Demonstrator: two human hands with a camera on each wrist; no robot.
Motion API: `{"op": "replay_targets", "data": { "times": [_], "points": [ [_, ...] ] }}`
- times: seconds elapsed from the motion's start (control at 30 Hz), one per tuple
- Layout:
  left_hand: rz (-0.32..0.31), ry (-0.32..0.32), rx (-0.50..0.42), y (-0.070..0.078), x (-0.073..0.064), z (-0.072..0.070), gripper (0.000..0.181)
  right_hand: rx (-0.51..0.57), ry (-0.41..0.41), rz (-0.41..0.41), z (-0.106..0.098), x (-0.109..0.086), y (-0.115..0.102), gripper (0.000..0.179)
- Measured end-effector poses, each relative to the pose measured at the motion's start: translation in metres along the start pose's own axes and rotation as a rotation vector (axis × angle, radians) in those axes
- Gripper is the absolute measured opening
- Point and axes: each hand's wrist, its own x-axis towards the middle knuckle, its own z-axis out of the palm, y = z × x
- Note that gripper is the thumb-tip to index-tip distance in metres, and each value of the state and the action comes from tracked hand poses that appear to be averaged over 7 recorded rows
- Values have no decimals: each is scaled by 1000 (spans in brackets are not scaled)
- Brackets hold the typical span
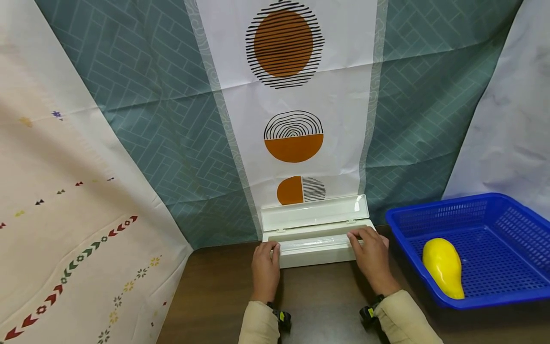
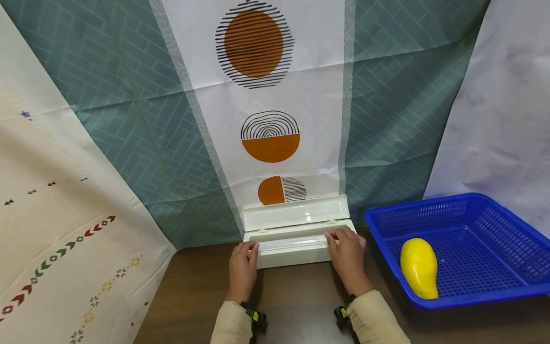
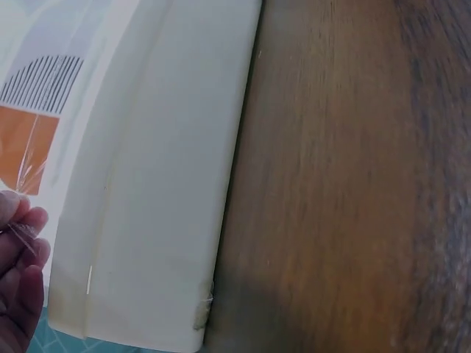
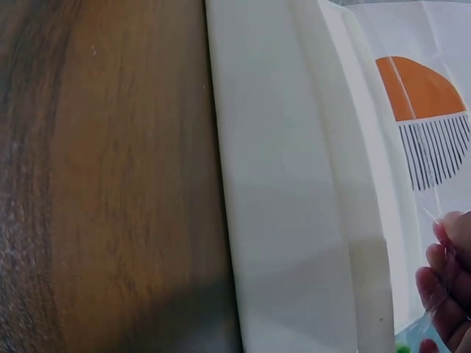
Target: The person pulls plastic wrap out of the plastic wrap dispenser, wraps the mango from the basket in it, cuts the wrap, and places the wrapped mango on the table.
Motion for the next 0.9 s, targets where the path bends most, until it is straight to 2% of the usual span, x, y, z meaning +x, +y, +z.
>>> {"op": "replay_targets", "data": {
  "times": [0.27, 0.53, 0.67, 0.77, 0.9],
  "points": [
    [-72, -38, -47, 2, -1, -2, 6, 25, -23, 33, -5, 0, -3, 7],
    [-106, -33, -145, 5, 3, -5, 7, 71, -55, 55, -9, 4, -6, 5],
    [-140, -63, -174, 4, 2, -7, 9, 95, -86, 95, -11, 3, -7, 6],
    [-152, -76, -182, 3, 1, -7, 10, 116, -110, 121, -12, 3, -7, 6],
    [-137, -64, -199, 2, 2, -7, 11, 153, -131, 132, -14, 4, -6, 6]
  ]
}}
